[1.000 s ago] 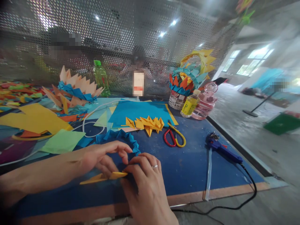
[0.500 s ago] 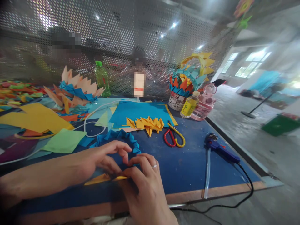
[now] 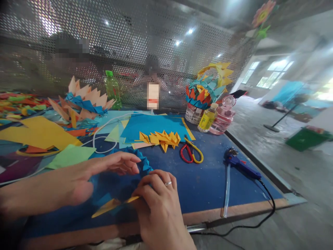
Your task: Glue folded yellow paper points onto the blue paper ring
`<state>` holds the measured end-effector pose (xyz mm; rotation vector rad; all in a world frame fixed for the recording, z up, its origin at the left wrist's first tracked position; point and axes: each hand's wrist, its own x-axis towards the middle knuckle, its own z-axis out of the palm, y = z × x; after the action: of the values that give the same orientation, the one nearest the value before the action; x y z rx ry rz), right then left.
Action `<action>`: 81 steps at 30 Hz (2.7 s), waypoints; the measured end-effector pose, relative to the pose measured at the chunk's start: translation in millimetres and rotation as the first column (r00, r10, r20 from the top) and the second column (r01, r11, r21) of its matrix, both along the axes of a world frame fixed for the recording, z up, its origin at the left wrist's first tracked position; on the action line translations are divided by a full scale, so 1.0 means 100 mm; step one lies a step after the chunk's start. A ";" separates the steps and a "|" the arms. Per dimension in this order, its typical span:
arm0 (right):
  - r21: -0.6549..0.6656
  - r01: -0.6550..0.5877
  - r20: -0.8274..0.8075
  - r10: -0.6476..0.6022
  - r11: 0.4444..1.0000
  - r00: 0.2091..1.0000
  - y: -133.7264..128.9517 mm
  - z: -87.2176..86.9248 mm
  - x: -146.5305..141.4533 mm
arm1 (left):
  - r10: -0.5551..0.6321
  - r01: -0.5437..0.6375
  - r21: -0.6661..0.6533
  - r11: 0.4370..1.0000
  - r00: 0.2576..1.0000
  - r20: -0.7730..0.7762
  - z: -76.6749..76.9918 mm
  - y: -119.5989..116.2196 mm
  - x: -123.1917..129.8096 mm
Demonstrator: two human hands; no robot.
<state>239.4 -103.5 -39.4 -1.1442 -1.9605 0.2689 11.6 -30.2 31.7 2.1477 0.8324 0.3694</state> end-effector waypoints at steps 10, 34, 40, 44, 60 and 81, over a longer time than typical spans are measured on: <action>-0.134 0.007 0.298 0.034 0.991 0.954 0.03 0.00 0.27 | 0.130 -0.094 0.149 0.984 0.957 -0.259 -0.08 -0.21 -0.16; 0.134 0.038 0.294 -0.077 0.990 0.953 0.19 -0.02 0.00 | 0.097 0.062 0.608 0.791 0.970 -0.224 -0.22 0.19 -0.31; 0.098 0.049 0.297 -0.076 0.994 0.952 0.22 -0.05 -0.06 | 0.124 0.059 0.566 0.823 0.952 -0.279 -0.34 0.43 -0.42; 0.064 0.076 0.267 -0.090 0.995 0.959 0.15 -0.04 0.02 | 0.093 0.075 0.559 0.826 0.959 -0.267 -0.36 0.50 -0.53; 0.111 0.102 0.161 -0.119 0.989 0.980 0.09 -0.17 0.20 | 0.216 -0.016 0.373 0.928 0.838 -0.502 0.17 1.60 0.40; 0.171 0.132 0.139 -0.157 0.976 0.978 0.11 -0.19 0.39 | 0.195 -0.103 0.245 0.964 0.899 -0.391 0.13 1.93 0.42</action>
<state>278.8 -92.8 -58.3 -1.2233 -1.9775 -0.0554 53.8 162.6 45.0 2.4170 1.2517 0.0809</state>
